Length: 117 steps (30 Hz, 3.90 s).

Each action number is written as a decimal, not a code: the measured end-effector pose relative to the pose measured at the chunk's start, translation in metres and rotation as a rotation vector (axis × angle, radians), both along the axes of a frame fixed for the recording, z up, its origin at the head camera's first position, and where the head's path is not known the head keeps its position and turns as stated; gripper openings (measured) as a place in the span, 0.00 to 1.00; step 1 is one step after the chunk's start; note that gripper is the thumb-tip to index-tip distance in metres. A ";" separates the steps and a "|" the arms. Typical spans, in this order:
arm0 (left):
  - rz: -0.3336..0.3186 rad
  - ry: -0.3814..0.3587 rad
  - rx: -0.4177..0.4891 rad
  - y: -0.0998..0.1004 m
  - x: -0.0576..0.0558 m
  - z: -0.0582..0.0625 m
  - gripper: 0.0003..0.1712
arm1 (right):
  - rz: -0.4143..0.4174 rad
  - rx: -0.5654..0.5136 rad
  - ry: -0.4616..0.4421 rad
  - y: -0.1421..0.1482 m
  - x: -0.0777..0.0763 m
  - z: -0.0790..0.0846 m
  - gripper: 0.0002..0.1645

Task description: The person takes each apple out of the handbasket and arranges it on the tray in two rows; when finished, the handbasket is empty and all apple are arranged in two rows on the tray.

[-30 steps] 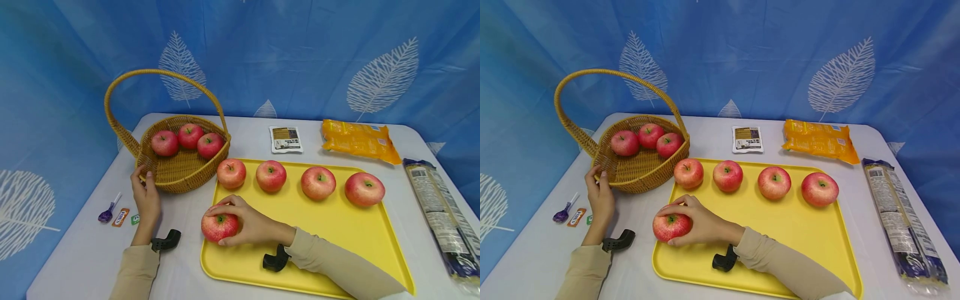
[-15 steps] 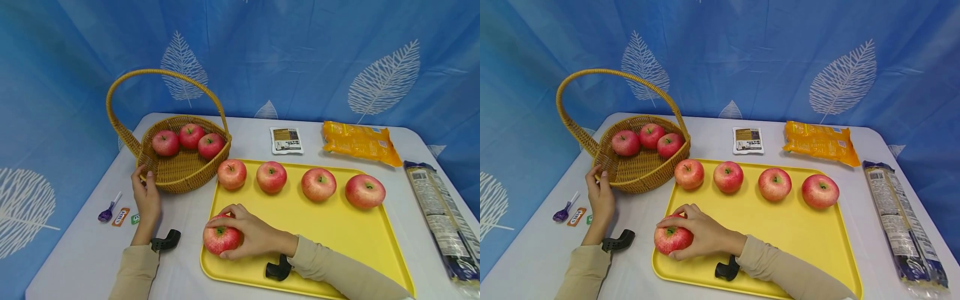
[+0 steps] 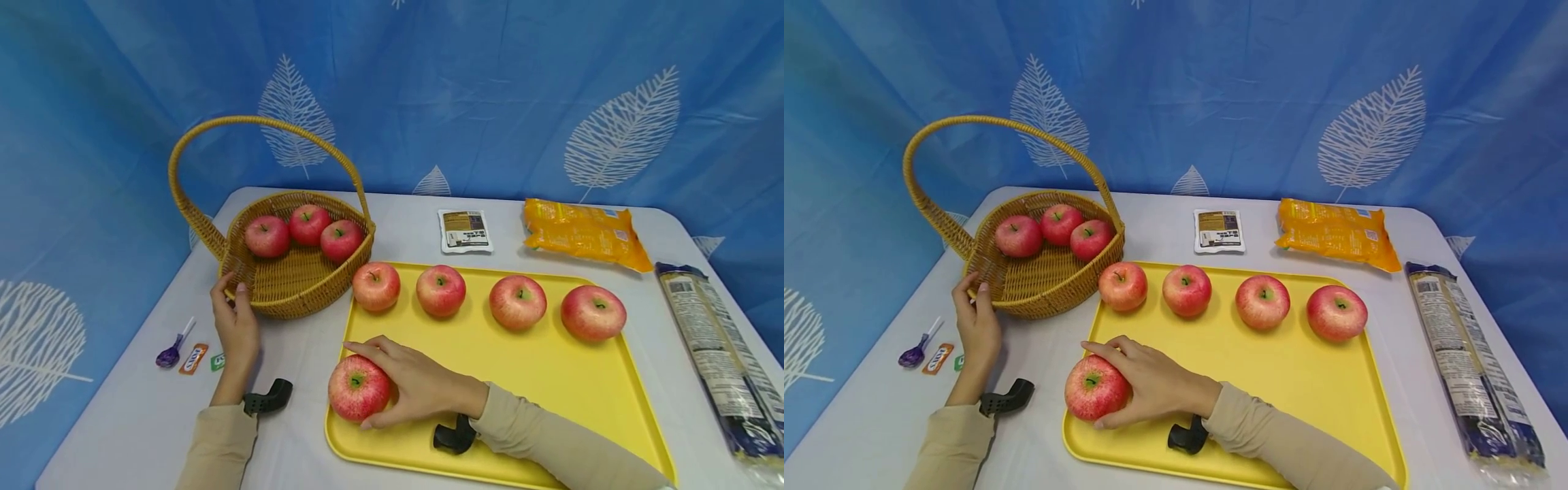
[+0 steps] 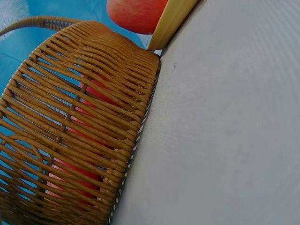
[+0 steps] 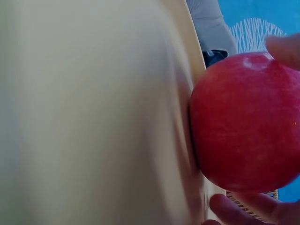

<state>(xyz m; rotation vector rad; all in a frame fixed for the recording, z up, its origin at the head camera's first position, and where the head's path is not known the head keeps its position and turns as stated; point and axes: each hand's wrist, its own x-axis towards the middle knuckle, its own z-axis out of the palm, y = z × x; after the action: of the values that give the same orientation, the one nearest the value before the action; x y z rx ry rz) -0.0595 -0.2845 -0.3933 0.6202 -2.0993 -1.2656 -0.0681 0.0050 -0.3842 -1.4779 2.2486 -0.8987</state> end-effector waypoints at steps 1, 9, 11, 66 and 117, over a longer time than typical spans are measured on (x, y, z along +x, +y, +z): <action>-0.001 -0.001 0.002 0.000 0.000 0.000 0.25 | 0.008 0.009 0.003 0.000 0.000 0.000 0.58; -0.012 -0.002 0.003 -0.001 0.001 0.000 0.25 | 0.028 0.014 0.017 0.004 -0.003 0.004 0.65; -0.013 0.002 0.003 -0.001 0.001 0.000 0.25 | 0.017 0.010 0.028 0.006 -0.004 0.006 0.64; -0.008 -0.007 0.007 0.000 0.002 0.002 0.25 | -0.263 -0.252 -0.174 -0.057 -0.096 0.057 0.29; -0.009 -0.009 -0.009 0.000 0.002 0.001 0.26 | -0.430 0.165 -0.221 -0.130 -0.153 0.066 0.57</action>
<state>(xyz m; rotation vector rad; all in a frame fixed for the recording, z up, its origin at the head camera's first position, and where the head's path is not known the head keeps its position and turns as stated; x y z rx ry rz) -0.0577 -0.2848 -0.3925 0.6138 -2.1160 -1.2597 -0.2215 -0.1245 -0.3182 -0.7931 2.4402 -0.9116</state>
